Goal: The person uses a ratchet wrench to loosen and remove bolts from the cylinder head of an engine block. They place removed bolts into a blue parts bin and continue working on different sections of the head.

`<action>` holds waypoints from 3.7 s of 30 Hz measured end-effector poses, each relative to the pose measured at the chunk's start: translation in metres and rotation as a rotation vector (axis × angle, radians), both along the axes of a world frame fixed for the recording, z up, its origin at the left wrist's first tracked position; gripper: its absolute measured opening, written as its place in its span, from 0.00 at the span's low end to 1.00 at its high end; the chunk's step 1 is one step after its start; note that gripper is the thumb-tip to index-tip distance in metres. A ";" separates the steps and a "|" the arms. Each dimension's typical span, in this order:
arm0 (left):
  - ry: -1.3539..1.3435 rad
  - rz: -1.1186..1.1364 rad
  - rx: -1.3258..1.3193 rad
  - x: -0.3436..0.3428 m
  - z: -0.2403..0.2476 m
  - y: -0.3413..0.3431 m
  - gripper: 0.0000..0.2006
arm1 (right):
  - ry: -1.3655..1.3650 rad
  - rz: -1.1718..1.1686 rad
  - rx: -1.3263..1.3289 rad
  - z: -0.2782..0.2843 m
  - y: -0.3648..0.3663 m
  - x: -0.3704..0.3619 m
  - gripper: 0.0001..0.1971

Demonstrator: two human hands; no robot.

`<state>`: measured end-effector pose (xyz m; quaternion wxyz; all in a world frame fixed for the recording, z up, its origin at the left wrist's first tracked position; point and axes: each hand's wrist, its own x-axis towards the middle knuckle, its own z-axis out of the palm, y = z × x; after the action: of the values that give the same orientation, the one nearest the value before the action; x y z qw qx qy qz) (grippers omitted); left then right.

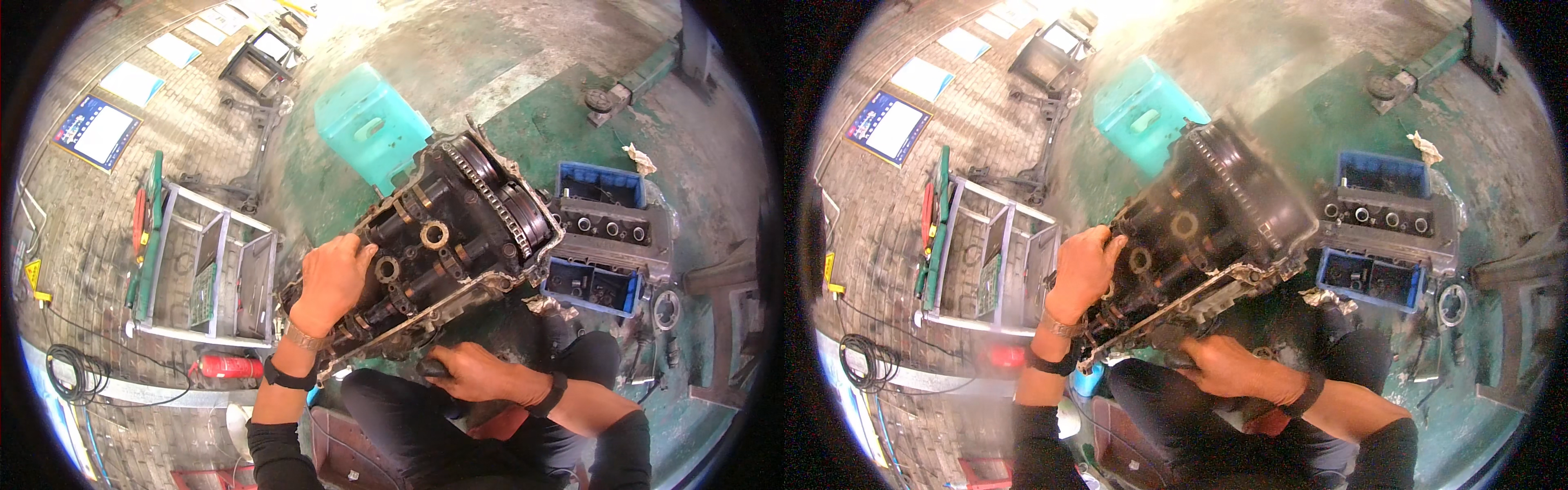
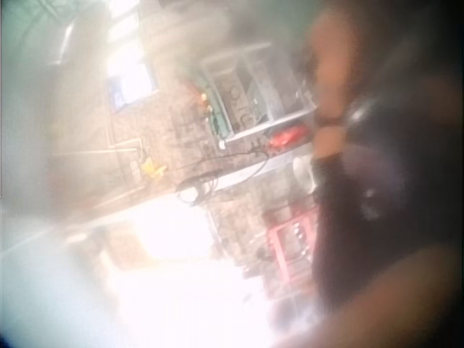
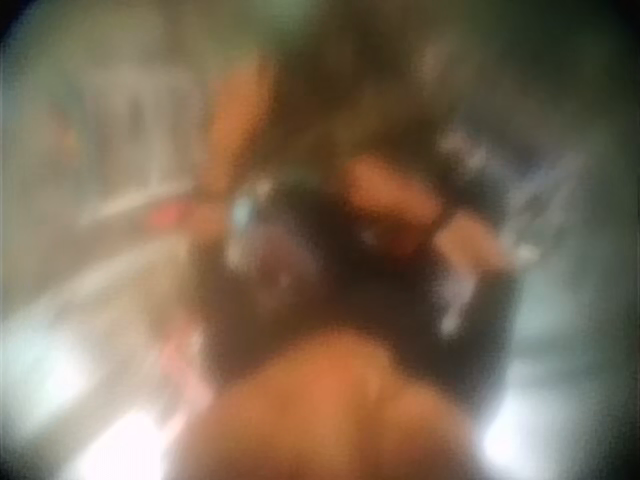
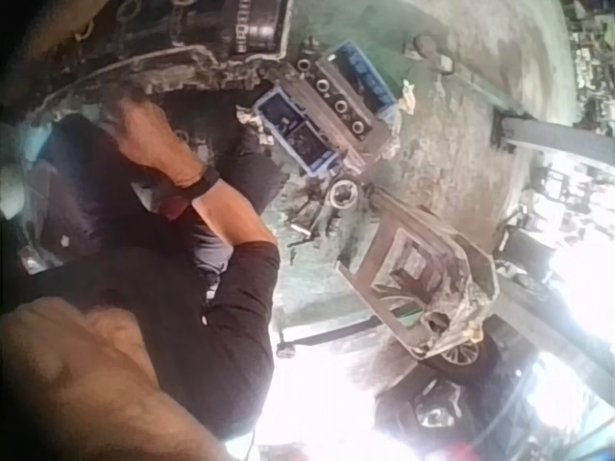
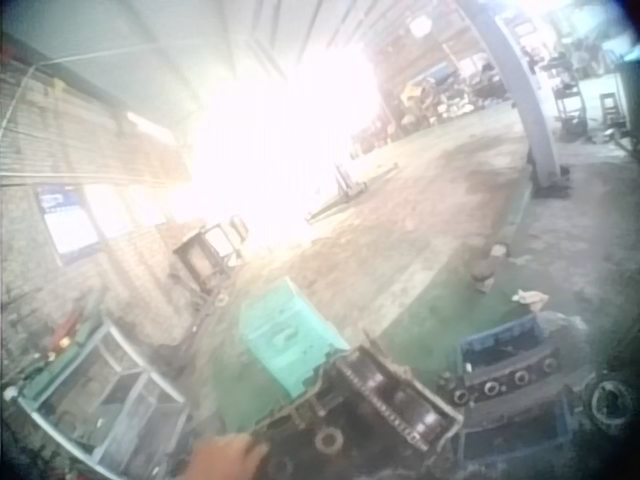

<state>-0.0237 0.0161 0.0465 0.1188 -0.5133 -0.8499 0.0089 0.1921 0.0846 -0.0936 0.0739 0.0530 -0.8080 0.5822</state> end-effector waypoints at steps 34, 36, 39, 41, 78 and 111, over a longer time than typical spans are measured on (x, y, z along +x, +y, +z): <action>0.034 0.190 -0.027 0.013 -0.005 0.009 0.14 | -0.029 0.020 -0.012 0.008 0.005 0.004 0.14; 0.029 0.220 -0.034 0.013 -0.005 0.010 0.14 | -0.028 0.022 -0.026 0.008 0.004 0.004 0.14; 0.022 0.176 -0.035 0.011 -0.003 0.010 0.14 | -0.044 0.028 -0.023 0.009 0.004 0.004 0.14; 0.001 0.115 -0.053 0.008 0.000 0.008 0.14 | -0.050 0.030 -0.004 0.009 0.004 0.004 0.14; -0.014 0.148 -0.074 0.007 0.003 0.011 0.17 | -0.027 0.027 0.048 0.005 0.000 0.004 0.16; 0.017 0.010 -0.075 0.001 0.002 0.006 0.14 | -0.045 0.032 0.023 0.004 -0.002 0.004 0.13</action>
<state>-0.0224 0.0220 0.0482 0.1066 -0.5132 -0.8504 0.0456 0.1959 0.0829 -0.0897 0.0456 0.0536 -0.8150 0.5751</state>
